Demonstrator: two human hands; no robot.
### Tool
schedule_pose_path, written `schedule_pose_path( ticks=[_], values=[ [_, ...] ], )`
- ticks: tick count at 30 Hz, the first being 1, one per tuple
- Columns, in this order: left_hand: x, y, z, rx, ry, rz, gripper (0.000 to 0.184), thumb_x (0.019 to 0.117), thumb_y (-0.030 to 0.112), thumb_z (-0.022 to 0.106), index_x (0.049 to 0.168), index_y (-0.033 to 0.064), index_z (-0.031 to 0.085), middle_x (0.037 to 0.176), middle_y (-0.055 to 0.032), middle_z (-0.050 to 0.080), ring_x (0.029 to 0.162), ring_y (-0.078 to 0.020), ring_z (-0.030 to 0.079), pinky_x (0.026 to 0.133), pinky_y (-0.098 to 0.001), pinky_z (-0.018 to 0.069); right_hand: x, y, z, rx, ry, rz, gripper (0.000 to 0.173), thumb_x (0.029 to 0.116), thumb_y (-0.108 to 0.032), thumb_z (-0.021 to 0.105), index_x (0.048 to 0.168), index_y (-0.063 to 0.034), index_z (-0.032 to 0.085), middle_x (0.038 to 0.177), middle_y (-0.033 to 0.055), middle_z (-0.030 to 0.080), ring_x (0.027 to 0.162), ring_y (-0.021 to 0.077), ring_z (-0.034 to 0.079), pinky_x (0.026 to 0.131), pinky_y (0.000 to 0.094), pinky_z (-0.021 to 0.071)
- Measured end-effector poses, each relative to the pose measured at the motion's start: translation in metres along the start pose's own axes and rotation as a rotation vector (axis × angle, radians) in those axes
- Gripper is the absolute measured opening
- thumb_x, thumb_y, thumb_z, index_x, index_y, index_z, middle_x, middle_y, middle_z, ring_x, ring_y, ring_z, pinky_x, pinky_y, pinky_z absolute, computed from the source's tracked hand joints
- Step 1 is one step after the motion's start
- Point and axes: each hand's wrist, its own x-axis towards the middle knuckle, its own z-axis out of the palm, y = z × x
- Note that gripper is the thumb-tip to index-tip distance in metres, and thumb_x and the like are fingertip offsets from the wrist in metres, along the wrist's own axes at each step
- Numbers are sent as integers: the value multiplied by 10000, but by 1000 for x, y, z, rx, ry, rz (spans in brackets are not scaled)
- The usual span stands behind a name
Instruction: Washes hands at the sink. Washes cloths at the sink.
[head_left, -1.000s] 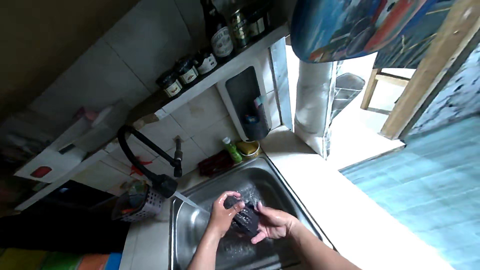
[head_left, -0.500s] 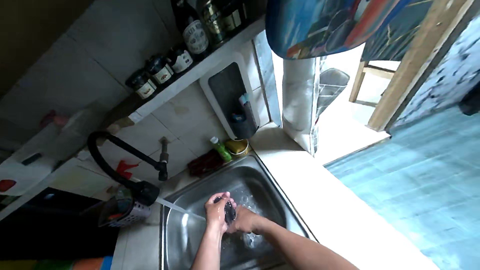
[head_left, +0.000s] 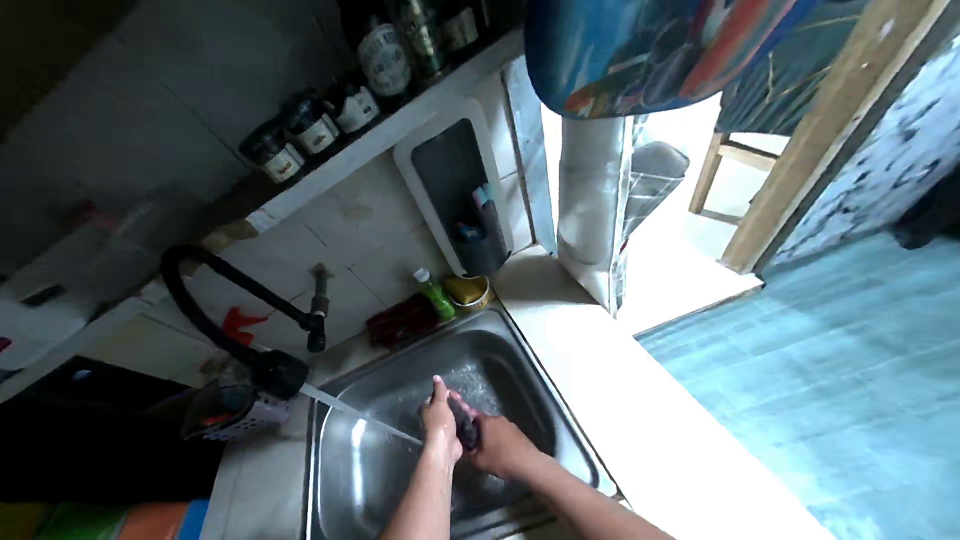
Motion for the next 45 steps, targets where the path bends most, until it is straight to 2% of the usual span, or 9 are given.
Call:
schedule_pose_path(
  ticks=[2,5,10,15,19,27,34,39,45],
  values=[
    [-8,11,-10,-37,-139,78,570,1128,412,335,1119,-46,674,992,-188,754,972,-301,733,900,-466,592,-9,8,-19,217,7,-130,745,824,-522,802,1408,-125,563,1248,141,676,1166,291,651,1038,544,507],
    [-22,25,-21,-103,-245,178,586,1140,386,258,1280,-40,635,1218,-193,726,1209,-308,674,1070,-483,524,-27,5,-47,322,195,-216,392,994,-471,611,1102,-118,744,986,100,728,939,232,693,883,511,543],
    [-54,41,-43,-112,-412,390,357,1083,142,450,1377,-17,573,1362,-157,624,1233,-248,618,1046,-452,529,-51,-24,-95,476,444,-380,284,1035,-317,596,1074,-98,771,1107,44,730,1056,133,675,967,390,547],
    [-75,72,-41,35,-565,559,706,802,84,825,1432,2,515,1342,-119,645,1199,-188,652,1020,-373,573,-90,-75,-132,428,266,-581,254,1037,-268,604,986,-87,774,933,31,750,899,119,696,863,343,574],
    [-75,120,-38,425,-498,889,291,922,202,732,1141,12,746,1291,-102,694,1230,-133,634,1087,-326,505,-115,-90,-154,384,368,-603,232,1032,-218,604,1116,-91,779,1122,44,753,1035,153,700,938,364,576],
    [-109,200,-39,1155,-438,1041,416,1055,233,566,1468,178,587,1462,-41,597,1391,-211,516,1185,-459,379,-145,-76,-185,493,593,-519,186,1003,-81,617,1087,19,750,971,128,763,867,199,741,772,363,633],
    [-105,213,-45,872,-398,1035,199,1045,208,592,1048,63,728,969,-125,722,938,-253,699,872,-491,560,-147,-79,-197,398,629,-540,178,991,-125,656,1061,-4,766,924,103,767,813,169,737,722,350,627],
    [-82,216,-55,988,-420,913,233,1036,264,624,1119,67,717,993,-128,712,873,-243,690,827,-463,571,-146,-79,-219,143,767,-448,146,941,-213,743,964,-77,792,865,45,766,781,130,722,739,354,607],
    [-94,212,-36,395,-525,449,372,1029,233,647,1350,76,541,924,-147,638,565,-169,599,544,-306,550,-125,-101,-212,338,826,-242,164,915,-169,768,962,-15,735,874,135,726,785,239,696,742,466,579]
  ],
)
